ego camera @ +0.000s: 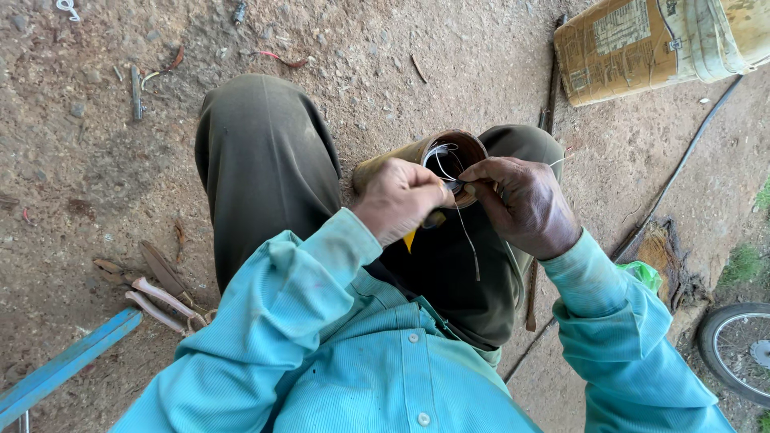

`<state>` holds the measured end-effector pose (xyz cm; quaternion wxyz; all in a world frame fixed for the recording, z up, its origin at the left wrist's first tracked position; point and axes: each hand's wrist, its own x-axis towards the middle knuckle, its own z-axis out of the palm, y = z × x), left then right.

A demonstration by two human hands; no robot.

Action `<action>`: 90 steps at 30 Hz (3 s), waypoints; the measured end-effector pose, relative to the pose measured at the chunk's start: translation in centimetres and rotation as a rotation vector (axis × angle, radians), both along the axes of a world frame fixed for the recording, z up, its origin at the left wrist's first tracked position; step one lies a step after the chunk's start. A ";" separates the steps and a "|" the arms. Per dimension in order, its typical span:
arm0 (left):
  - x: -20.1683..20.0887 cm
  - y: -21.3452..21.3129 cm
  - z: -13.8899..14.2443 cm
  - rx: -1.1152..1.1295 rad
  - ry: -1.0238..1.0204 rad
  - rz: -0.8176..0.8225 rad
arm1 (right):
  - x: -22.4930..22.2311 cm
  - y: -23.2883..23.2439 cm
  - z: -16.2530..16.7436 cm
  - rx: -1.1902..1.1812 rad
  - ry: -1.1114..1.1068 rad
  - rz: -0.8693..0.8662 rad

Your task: The person sits on the ground and repairs a bundle of wires by stripping insulation, twisting strands, and wrapping the connections with yellow and black electrical tape.

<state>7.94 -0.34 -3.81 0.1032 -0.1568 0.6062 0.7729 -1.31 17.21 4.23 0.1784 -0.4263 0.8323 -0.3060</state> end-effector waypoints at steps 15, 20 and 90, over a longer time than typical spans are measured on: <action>-7.4 -0.3 -0.5 -0.129 -0.140 -0.194 | 1.8 0.1 -0.6 -0.030 0.445 0.048; -7.4 -0.5 -0.2 -0.088 -0.170 -0.204 | 1.8 -0.3 -0.9 -0.021 0.573 0.088; 4.3 5.7 2.1 0.342 0.031 0.420 | -3.9 0.9 -3.1 0.073 -0.711 0.008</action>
